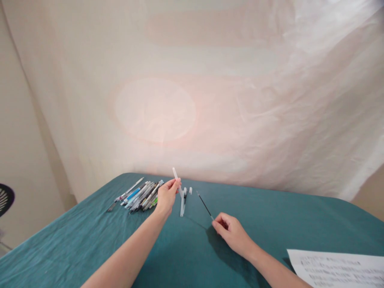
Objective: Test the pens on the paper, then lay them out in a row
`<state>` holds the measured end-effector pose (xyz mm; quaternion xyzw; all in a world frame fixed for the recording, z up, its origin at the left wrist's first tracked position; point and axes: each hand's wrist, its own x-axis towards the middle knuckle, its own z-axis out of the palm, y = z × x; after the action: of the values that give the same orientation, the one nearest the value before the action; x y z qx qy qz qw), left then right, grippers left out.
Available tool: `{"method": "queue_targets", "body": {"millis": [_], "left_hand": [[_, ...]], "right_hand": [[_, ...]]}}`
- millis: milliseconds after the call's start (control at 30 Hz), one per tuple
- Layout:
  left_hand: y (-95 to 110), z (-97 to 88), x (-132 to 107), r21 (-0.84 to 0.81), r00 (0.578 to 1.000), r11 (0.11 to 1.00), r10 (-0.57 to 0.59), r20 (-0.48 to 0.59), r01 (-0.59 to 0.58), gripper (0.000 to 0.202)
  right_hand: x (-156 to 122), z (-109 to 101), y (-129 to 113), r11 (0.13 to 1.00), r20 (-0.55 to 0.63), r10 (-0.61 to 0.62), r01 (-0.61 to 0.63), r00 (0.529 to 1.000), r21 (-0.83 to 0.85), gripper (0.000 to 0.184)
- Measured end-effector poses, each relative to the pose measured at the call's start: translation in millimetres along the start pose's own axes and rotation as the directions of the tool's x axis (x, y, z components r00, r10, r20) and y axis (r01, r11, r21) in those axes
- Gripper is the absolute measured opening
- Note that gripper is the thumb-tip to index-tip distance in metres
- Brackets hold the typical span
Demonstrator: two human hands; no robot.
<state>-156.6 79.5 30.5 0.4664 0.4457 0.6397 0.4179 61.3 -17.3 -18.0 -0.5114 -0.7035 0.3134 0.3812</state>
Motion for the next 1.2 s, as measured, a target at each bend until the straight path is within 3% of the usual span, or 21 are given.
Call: {"method": "queue_targets", "body": {"millis": [167,233,367,567,767,1000,1200], "left_hand": [[-12.6,10.2,-11.1,0.393,0.987,0.915,0.034,0.159,-0.094,0.046],[-17.0,20.2,-16.1,0.514,0.973,0.840,0.066,0.221,-0.174,0.048],[-21.5,39.8,-17.1,0.740,0.961,0.625,0.065,0.269,-0.249,0.028],[-26.3,53.1,-10.9,0.824,0.970,0.519,0.042,0.238,-0.225,0.019],[-27.0,48.4,-9.7,0.860,0.965,0.447,0.025,0.262,-0.245,0.020],[-14.6,36.0,-11.3,0.834,0.943,0.478,-0.034,0.331,-0.275,0.019],[-3.4,50.7,-34.8,0.687,0.819,0.673,-0.212,0.534,-0.274,0.033]], "right_hand": [[3.8,-1.5,2.5,0.993,-0.048,0.062,-0.056,0.997,0.106,0.026],[4.4,-2.0,2.7,0.990,-0.054,0.071,-0.064,0.996,0.123,0.027],[4.3,-2.2,3.4,0.990,-0.072,0.070,-0.061,0.995,0.125,0.027],[4.7,-2.5,5.7,0.991,-0.082,0.068,-0.057,0.994,0.120,0.024],[4.3,-3.4,6.5,0.990,-0.072,0.063,-0.054,0.995,0.132,0.023],[4.1,-3.0,4.4,0.989,-0.081,0.077,-0.066,0.994,0.135,0.025],[5.2,-1.5,4.5,0.987,-0.078,0.083,-0.071,0.993,0.143,0.026]]}}
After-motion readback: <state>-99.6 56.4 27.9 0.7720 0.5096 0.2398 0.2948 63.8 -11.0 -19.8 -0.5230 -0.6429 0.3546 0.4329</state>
